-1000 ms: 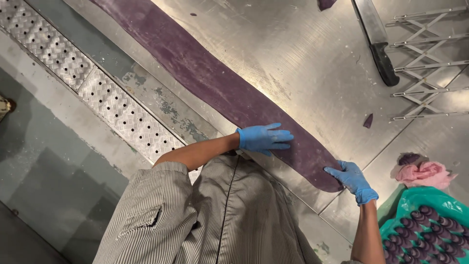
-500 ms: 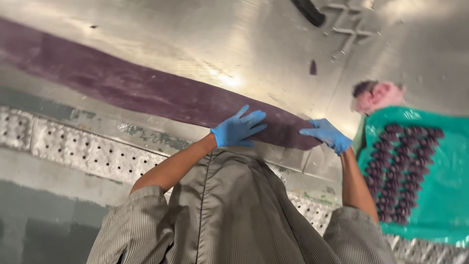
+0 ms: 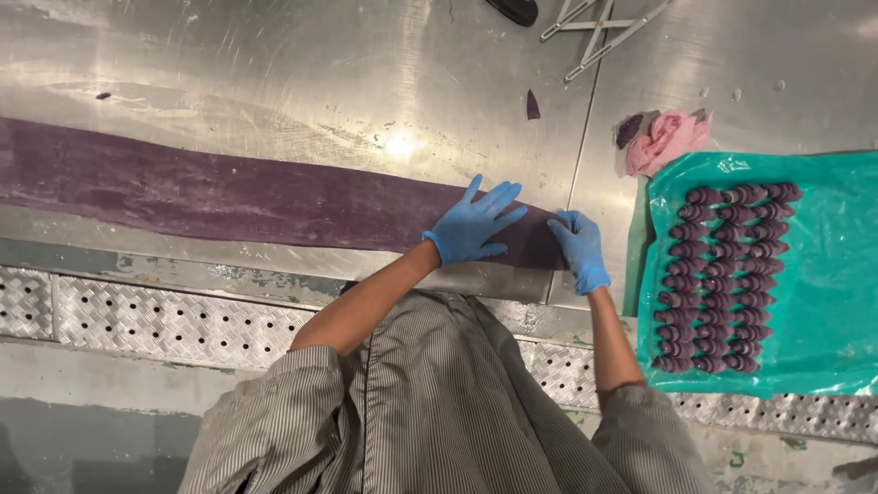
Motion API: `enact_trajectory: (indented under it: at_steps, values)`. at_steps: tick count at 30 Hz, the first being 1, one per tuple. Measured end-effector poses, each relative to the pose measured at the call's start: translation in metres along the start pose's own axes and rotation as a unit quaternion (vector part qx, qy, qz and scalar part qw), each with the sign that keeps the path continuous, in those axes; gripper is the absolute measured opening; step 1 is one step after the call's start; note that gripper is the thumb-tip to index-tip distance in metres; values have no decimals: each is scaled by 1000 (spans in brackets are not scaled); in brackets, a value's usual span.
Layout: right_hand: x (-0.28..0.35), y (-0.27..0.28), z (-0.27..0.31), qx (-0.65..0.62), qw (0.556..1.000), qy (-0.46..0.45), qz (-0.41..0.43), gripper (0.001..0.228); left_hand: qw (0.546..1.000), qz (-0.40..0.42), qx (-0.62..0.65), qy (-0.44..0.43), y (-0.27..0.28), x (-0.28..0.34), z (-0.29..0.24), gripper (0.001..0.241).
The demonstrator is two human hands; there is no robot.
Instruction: Rolling out, straightening, and measuring a long sheet of purple pastry dough on a stainless steel counter.
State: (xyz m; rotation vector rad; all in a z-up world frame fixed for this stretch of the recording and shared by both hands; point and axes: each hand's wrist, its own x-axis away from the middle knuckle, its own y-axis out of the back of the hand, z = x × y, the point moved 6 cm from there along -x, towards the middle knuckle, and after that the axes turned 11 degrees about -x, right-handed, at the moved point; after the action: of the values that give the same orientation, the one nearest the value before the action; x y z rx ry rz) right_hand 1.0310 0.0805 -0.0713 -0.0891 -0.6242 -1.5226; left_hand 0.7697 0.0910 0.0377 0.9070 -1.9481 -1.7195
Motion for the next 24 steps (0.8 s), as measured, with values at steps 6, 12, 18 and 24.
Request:
enact_trajectory:
  at_steps: [6, 12, 18, 24]
  values:
    - [10, -15, 25, -49, 995, 31, -81, 24, 996, -74, -8, 56, -2, 1, 8, 72]
    - [5, -17, 54, 112, 985, 99, -90, 38, 991, 39, -18, 127, -37, -11, 38, 33]
    - [51, -45, 135, 318, 910, 201, -172, 39, 969, -136, 38, 200, 30, 82, 76, 64]
    - [87, -202, 189, 298, 880, 370, -7, 60, 974, -46, -25, 220, 51, 282, 155, 91]
